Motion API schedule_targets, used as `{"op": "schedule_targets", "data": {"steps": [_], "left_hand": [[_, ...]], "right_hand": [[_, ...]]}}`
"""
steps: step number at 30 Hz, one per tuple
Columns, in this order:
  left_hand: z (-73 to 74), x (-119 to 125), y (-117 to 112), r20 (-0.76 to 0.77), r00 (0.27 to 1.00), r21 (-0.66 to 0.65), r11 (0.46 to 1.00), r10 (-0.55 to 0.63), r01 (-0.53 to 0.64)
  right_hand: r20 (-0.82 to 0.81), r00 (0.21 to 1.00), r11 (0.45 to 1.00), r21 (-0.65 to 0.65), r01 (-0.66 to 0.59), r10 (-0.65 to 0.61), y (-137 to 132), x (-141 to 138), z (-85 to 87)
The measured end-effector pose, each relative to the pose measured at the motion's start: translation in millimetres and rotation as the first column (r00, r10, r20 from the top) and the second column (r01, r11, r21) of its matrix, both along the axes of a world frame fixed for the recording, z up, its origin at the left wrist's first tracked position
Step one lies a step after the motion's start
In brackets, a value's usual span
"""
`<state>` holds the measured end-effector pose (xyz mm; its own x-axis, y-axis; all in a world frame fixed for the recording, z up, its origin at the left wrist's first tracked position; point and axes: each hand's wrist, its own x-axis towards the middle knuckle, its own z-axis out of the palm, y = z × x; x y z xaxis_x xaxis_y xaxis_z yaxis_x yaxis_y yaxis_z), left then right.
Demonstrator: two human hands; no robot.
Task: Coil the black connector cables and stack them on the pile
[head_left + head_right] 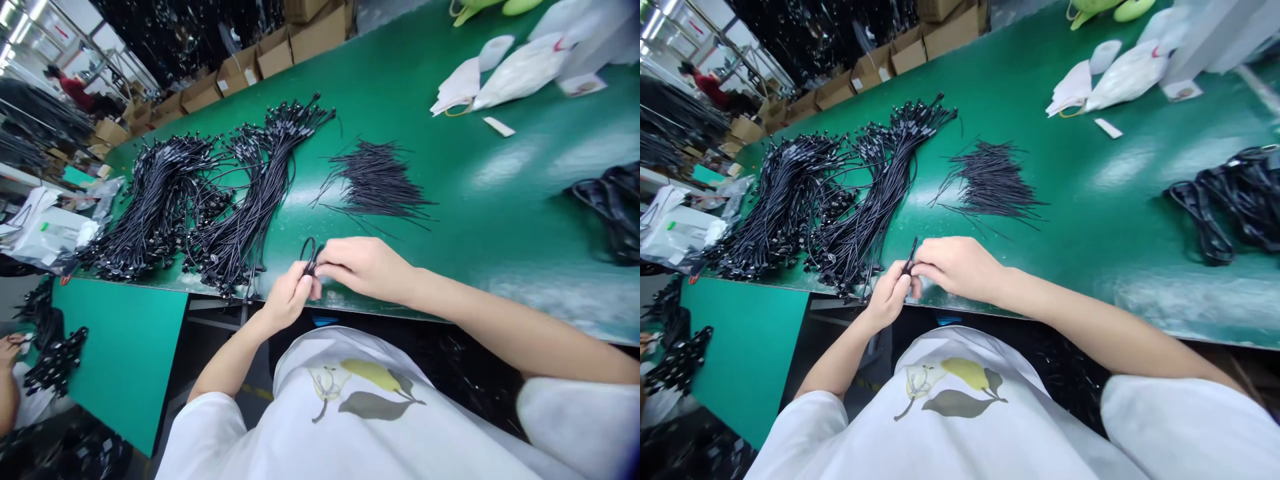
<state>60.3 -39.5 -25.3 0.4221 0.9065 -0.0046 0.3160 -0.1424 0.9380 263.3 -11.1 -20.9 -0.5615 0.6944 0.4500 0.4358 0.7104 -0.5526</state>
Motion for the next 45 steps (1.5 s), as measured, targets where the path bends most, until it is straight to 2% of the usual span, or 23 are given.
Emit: {"op": "schedule_targets", "data": {"steps": [2,4,6,8,11,13,14,15,17,18,21,23,26,28,30,32,34,35,37,39,41,43,45], "left_hand": [[-1.0,1.7,0.2,0.111,0.993,-0.028,0.999,0.039,-0.036],[-3.4,5.0,3.2,0.280,0.954,-0.092,0.992,0.107,-0.084],[-7.1,10.2,6.1,0.412,0.895,-0.188,0.977,0.173,-0.102],[-11.2,15.8,6.7,0.455,0.863,-0.306,0.949,0.217,-0.077],[-16.4,22.1,2.3,0.472,0.830,-0.465,0.884,0.297,-0.052],[-19.8,24.0,-1.7,0.491,0.791,-0.498,0.863,0.365,-0.089],[-22.0,24.5,-3.1,0.499,0.779,-0.487,0.867,0.380,-0.111],[-24.9,24.7,-3.9,0.498,0.782,-0.461,0.878,0.375,-0.128],[-32.4,24.7,-3.3,0.461,0.825,-0.388,0.910,0.328,-0.146],[-36.6,24.4,-2.1,0.425,0.853,-0.346,0.925,0.304,-0.158],[-45.7,21.3,2.2,0.275,0.936,-0.227,0.961,0.219,-0.158],[-46.5,17.8,2.5,0.184,0.977,-0.189,0.979,0.104,-0.069],[-42.7,12.6,-2.9,0.097,0.988,-0.191,0.973,-0.116,0.133],[-40.9,10.0,-7.6,0.051,0.979,-0.193,0.959,-0.200,0.206],[-40.7,8.5,-10.6,0.028,0.976,-0.185,0.959,-0.215,0.216],[-40.9,8.2,-11.5,0.048,0.981,-0.160,0.968,-0.189,0.194],[-40.7,9.6,-12.0,0.112,0.982,-0.151,0.974,-0.152,0.168],[-40.5,11.0,-12.7,0.164,0.977,-0.186,0.968,-0.137,0.167],[-39.6,15.2,-15.9,0.311,0.944,-0.350,0.910,-0.109,0.221],[-38.0,20.1,-20.6,0.463,0.886,-0.540,0.785,-0.023,0.303],[-34.6,24.4,-25.0,0.546,0.835,-0.644,0.676,0.077,0.359],[-29.7,27.7,-27.4,0.571,0.812,-0.679,0.626,0.122,0.383],[-25.5,29.9,-27.2,0.586,0.801,-0.681,0.610,0.123,0.405]], "right_hand": [[-0.224,0.967,0.990,-0.099,0.098,-0.118,8.6,-7.1,-10.2],[-0.412,0.888,0.957,-0.274,0.095,-0.206,12.4,-17.7,-24.6],[-0.526,0.803,0.872,-0.489,-0.015,-0.281,11.2,-30.4,-37.6],[-0.583,0.701,0.757,-0.646,-0.093,-0.411,7.8,-41.3,-44.9],[-0.610,0.526,0.621,-0.762,-0.184,-0.593,4.3,-49.0,-45.8],[-0.619,0.487,0.559,-0.780,-0.282,-0.616,3.8,-49.7,-44.4],[-0.626,0.479,0.559,-0.775,-0.294,-0.616,3.6,-49.9,-43.9],[-0.636,0.471,0.582,-0.765,-0.276,-0.612,3.2,-50.5,-43.6],[-0.653,0.447,0.641,-0.740,-0.204,-0.612,1.0,-53.5,-42.5],[-0.657,0.426,0.650,-0.737,-0.187,-0.622,-1.2,-55.9,-41.1],[-0.649,0.361,0.603,-0.759,-0.246,-0.670,-12.4,-63.9,-34.0],[-0.647,0.368,0.587,-0.761,-0.276,-0.667,-21.6,-67.6,-28.8],[-0.695,0.404,0.640,-0.714,-0.284,-0.595,-31.4,-69.2,-25.3],[-0.725,0.388,0.662,-0.684,-0.306,-0.569,-32.5,-68.0,-25.3],[-0.728,0.374,0.615,-0.686,-0.389,-0.575,-29.8,-65.2,-25.3],[-0.719,0.386,0.521,-0.689,-0.504,-0.578,-25.2,-61.0,-23.8],[-0.726,0.394,0.442,-0.668,-0.599,-0.564,-20.5,-56.0,-20.5],[-0.734,0.393,0.422,-0.654,-0.628,-0.555,-18.4,-53.6,-18.7],[-0.758,0.388,0.404,-0.622,-0.671,-0.524,-15.0,-49.2,-15.9],[-0.784,0.401,0.385,-0.594,-0.707,-0.473,-12.2,-44.9,-15.5],[-0.805,0.433,0.364,-0.577,-0.731,-0.405,-9.6,-39.6,-17.6],[-0.816,0.475,0.363,-0.573,-0.735,-0.328,-6.9,-32.0,-20.1],[-0.801,0.548,0.400,-0.597,-0.695,-0.242,-3.8,-21.5,-19.9]]}}
